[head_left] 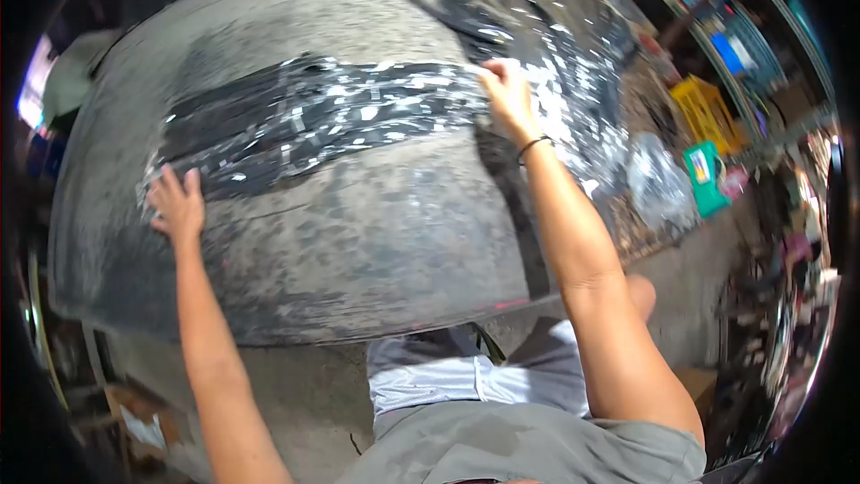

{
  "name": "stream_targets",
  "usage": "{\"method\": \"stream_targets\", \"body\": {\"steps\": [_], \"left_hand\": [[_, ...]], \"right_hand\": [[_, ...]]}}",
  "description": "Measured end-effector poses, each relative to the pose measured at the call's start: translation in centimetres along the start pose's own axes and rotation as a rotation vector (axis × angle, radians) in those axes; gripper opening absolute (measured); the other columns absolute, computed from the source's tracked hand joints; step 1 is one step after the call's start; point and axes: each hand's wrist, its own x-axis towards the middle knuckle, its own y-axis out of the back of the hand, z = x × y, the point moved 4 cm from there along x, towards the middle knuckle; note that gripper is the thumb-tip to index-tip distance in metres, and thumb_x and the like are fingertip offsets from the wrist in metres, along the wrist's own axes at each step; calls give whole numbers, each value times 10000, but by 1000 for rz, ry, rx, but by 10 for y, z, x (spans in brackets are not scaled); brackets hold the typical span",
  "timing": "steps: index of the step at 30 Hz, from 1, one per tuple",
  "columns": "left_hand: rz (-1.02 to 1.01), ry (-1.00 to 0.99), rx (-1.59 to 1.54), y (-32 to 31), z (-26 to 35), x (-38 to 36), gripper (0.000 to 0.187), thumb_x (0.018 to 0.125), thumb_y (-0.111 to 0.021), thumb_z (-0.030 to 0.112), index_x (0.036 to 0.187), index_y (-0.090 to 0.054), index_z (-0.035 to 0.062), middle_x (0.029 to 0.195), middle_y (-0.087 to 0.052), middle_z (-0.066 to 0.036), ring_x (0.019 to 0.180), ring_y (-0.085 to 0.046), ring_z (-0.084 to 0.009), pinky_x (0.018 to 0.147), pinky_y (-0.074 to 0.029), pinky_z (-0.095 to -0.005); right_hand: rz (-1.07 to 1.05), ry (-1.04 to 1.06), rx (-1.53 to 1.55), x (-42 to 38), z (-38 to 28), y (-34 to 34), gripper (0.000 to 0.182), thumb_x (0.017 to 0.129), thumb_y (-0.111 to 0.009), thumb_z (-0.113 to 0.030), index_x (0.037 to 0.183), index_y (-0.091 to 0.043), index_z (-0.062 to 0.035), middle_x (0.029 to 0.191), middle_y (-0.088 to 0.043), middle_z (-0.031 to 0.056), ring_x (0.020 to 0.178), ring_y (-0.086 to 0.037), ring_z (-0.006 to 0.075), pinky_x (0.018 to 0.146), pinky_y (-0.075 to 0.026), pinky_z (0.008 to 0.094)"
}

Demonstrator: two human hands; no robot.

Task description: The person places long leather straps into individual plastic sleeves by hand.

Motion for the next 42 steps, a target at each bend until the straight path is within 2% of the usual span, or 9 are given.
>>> {"method": "stream_targets", "body": {"steps": [7,12,16,20,22,25,26,28,42], "left_hand": [[364,-92,54,7,-4,-11,686,943,-336,596,1502,-185,227,1546,-159,-152,1434,-111,-339,1077,-153,-638],[518,-343,106,11,12,-46,677,944,-405,551,1497,-213,210,1536,-192,-152,1414,-179,-357,1071,-203,-602],[405,-644,-54,25,55,-128,708,932,-441,520,1496,-220,151,1546,-156,-172,1408,-160,-399,1095,-172,-580],[92,-956,-198,62,122,-225,712,909,-494,502,1466,-290,109,1537,-148,-206,1405,-152,-418,1127,-150,-521],[33,-963,-219,77,148,-249,693,899,-524,474,1443,-331,90,1533,-155,-209,1403,-154,-418,1129,-164,-503],[-162,-937,-329,82,169,-261,636,879,-585,402,1385,-411,59,1518,-193,-214,1387,-200,-413,1119,-213,-473],[-146,-924,-321,82,169,-261,636,879,-585,402,1385,-411,59,1518,-193,-214,1387,-200,-413,1119,-213,-473],[-216,-871,-362,76,165,-257,595,870,-600,378,1340,-458,43,1496,-245,-218,1354,-270,-412,1101,-247,-467],[-199,-893,-311,71,164,-257,613,867,-577,453,1332,-480,65,1416,-392,-218,1330,-324,-390,1105,-229,-468]], "right_hand": [[-130,222,26,-100,-39,126,173,851,-661,-196,849,-680,-24,789,-658,101,683,-599,166,622,-458,301],[680,-107,676,-148,83,293,197,958,-547,-218,913,-614,-39,747,-604,34,569,-518,49,459,-425,194],[1079,-308,548,-192,167,360,151,950,-525,-154,962,-593,-20,789,-601,34,642,-551,73,532,-486,209],[563,-295,363,-162,190,346,173,861,-531,-27,960,-664,21,864,-680,121,757,-654,180,658,-526,285],[322,-279,-197,-139,183,336,193,822,-562,-63,963,-670,13,865,-672,205,800,-668,289,694,-526,362],[219,-332,-537,-128,198,309,231,771,-655,-230,894,-676,-35,844,-647,238,843,-645,358,753,-516,428],[534,-272,-721,-142,198,297,242,762,-667,-276,897,-677,-76,857,-650,220,858,-639,364,753,-514,454],[293,-259,-837,-134,196,289,252,756,-667,-281,938,-671,-107,917,-654,198,887,-624,372,755,-508,465],[433,-412,-437,-142,170,327,198,895,-569,-245,949,-595,-56,897,-648,220,901,-601,420,736,-459,502]]}}
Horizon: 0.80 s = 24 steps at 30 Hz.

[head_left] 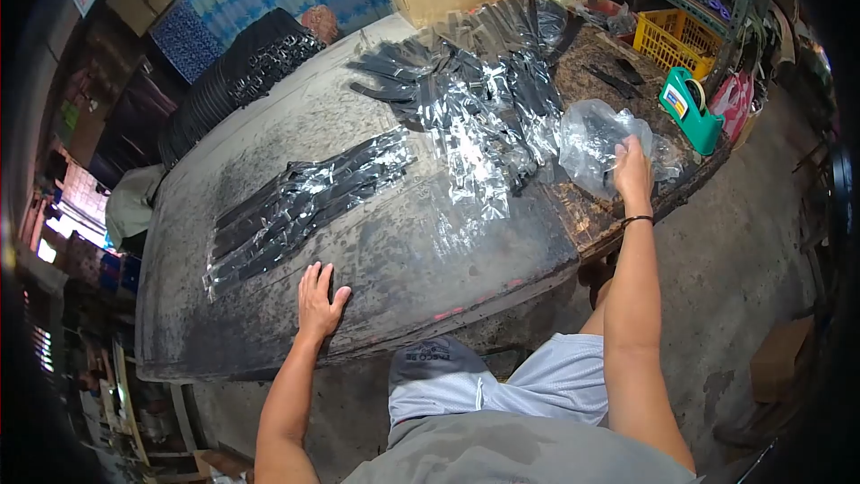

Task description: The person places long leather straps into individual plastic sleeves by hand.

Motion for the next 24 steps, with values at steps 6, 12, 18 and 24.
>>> {"method": "stream_targets", "body": {"steps": [6,12,18,24], "left_hand": [[160,-199,-185,0,43,26,378,836,-675,244,1141,-611,30,1334,-468,-224,1227,-452,-394,1017,-379,-434],[256,-497,-165,-15,136,135,315,814,-675,176,1102,-598,73,1300,-499,-202,1162,-507,-375,937,-448,-426],[273,-488,225,-52,170,243,535,811,-580,71,1318,-434,156,1414,-380,-168,1259,-416,-355,978,-403,-427],[300,-418,491,-73,180,295,695,850,-502,67,1467,-246,260,1533,-195,-106,1332,-329,-378,1030,-332,-522]], "right_hand": [[110,-57,314,11,11,17,156,881,-543,-162,983,-617,-71,791,-639,171,675,-612,300,657,-472,411],[85,-146,1098,-3,-19,52,181,933,-566,-175,1028,-611,-28,767,-632,33,567,-547,63,500,-425,164],[257,-8,1121,-2,-14,59,168,928,-594,-147,1025,-618,-12,965,-643,73,678,-585,78,551,-462,197],[628,42,837,3,2,67,214,959,-560,-225,1017,-596,-21,936,-587,77,769,-562,110,692,-479,284]]}}
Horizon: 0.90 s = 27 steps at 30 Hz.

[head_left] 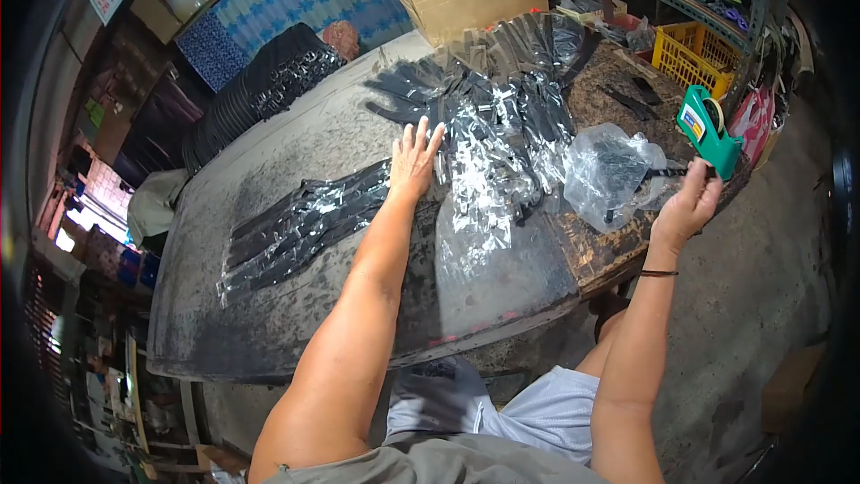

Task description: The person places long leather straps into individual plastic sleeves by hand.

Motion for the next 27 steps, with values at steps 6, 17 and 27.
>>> {"method": "stream_targets", "body": {"steps": [6,17,27], "left_hand": [[12,-133,-233,11,-10,23,564,812,-582,108,1342,-459,252,1467,-337,-111,1260,-409,-360,975,-410,-465],[290,263,-1075,108,-43,67,365,963,-542,317,760,-579,16,601,-522,22,609,-528,-75,561,-444,-258],[103,270,-1904,243,20,-69,232,959,-554,206,822,-620,32,702,-594,2,562,-549,-47,448,-466,-193]], "right_hand": [[4,-302,349,-3,-14,0,229,994,-473,-255,1084,-471,-45,741,-503,27,590,-474,80,524,-396,211],[-159,-321,365,-17,-31,-17,230,974,-482,-185,1120,-558,-24,721,-508,4,495,-399,40,419,-334,189],[-909,-181,393,-143,-150,-58,209,894,-656,-192,1053,-633,-59,965,-637,13,693,-521,60,588,-424,204]]}}
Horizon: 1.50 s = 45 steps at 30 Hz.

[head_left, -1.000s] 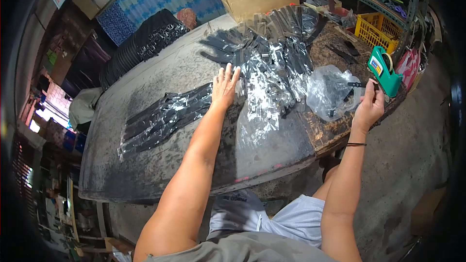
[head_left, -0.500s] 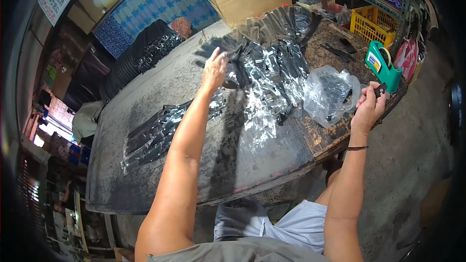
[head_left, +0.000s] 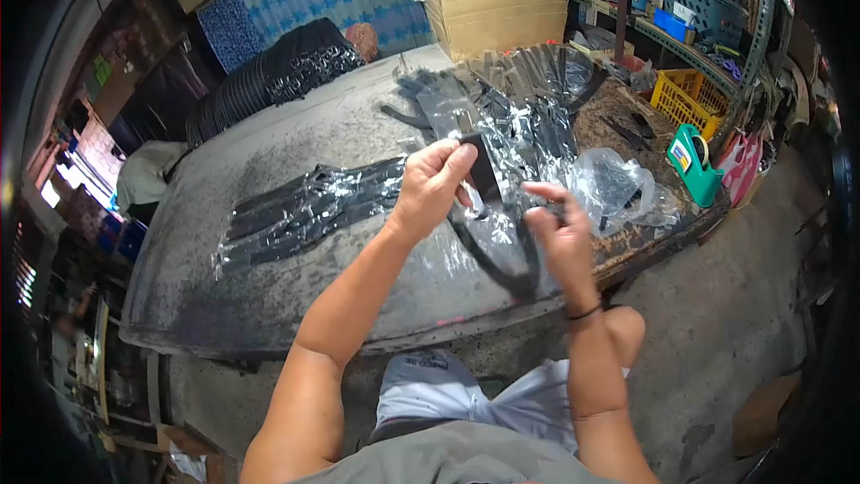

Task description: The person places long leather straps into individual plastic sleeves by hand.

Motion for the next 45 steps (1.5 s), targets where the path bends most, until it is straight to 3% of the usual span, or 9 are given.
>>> {"method": "stream_targets", "body": {"steps": [3,4,8,11,21,31,33,41,45], "left_hand": [[-9,124,-150,-6,-10,-40,208,949,-573,212,870,-628,28,730,-612,-2,579,-555,-48,438,-460,-193],[-3,113,-98,-2,-17,-48,190,946,-576,206,897,-632,31,752,-629,-27,597,-560,-66,490,-476,-210],[102,7,-242,11,-14,-57,245,942,-583,198,1121,-564,31,1025,-632,-63,921,-600,-125,822,-480,-295],[101,134,-386,15,-8,-59,221,952,-565,183,1119,-559,39,970,-647,-71,870,-638,-153,789,-522,-316],[-2,85,-342,-7,-44,-88,203,944,-581,165,1044,-551,-9,921,-648,-89,853,-637,-153,800,-521,-298],[-36,156,-194,-12,-59,-112,164,939,-592,154,1001,-643,11,828,-628,35,760,-538,-33,699,-457,-207],[-54,99,-13,-14,-54,-115,195,930,-619,235,906,-636,42,697,-541,68,632,-433,-8,535,-380,-198],[-129,37,171,-31,-40,-119,120,910,-629,148,917,-657,32,686,-534,70,634,-427,-11,553,-376,-200],[-115,9,194,-29,-44,-120,109,893,-635,122,920,-641,17,685,-539,64,652,-445,-26,571,-398,-219]], "right_hand": [[-152,-104,-35,-27,11,-41,272,886,-660,-198,1089,-622,-21,858,-649,10,687,-528,49,595,-438,216],[-82,-154,147,-35,19,-53,261,882,-664,-206,1054,-628,-13,774,-639,0,678,-515,43,599,-442,225],[-102,-210,-19,-56,24,-55,224,875,-667,-190,981,-637,5,735,-616,-6,667,-505,42,599,-438,232],[-116,-240,-52,-64,24,-56,166,885,-663,-144,963,-626,-1,796,-575,-50,716,-485,29,651,-414,196],[6,-223,72,-77,14,-63,134,909,-641,-139,929,-621,-8,823,-554,-57,746,-461,20,663,-398,190],[31,-100,-116,-70,-23,-34,130,908,-621,-140,968,-628,-25,857,-592,-12,732,-514,52,634,-416,197],[-40,51,-251,-50,-49,-25,128,890,-635,-123,974,-632,-27,907,-579,27,759,-543,87,652,-448,241],[-475,233,-593,-13,-100,-34,167,802,-702,-110,921,-663,2,866,-616,128,763,-617,282,674,-494,344],[-503,242,-722,-15,-108,-36,180,781,-729,-110,891,-656,12,858,-604,128,766,-615,278,682,-498,343]]}}
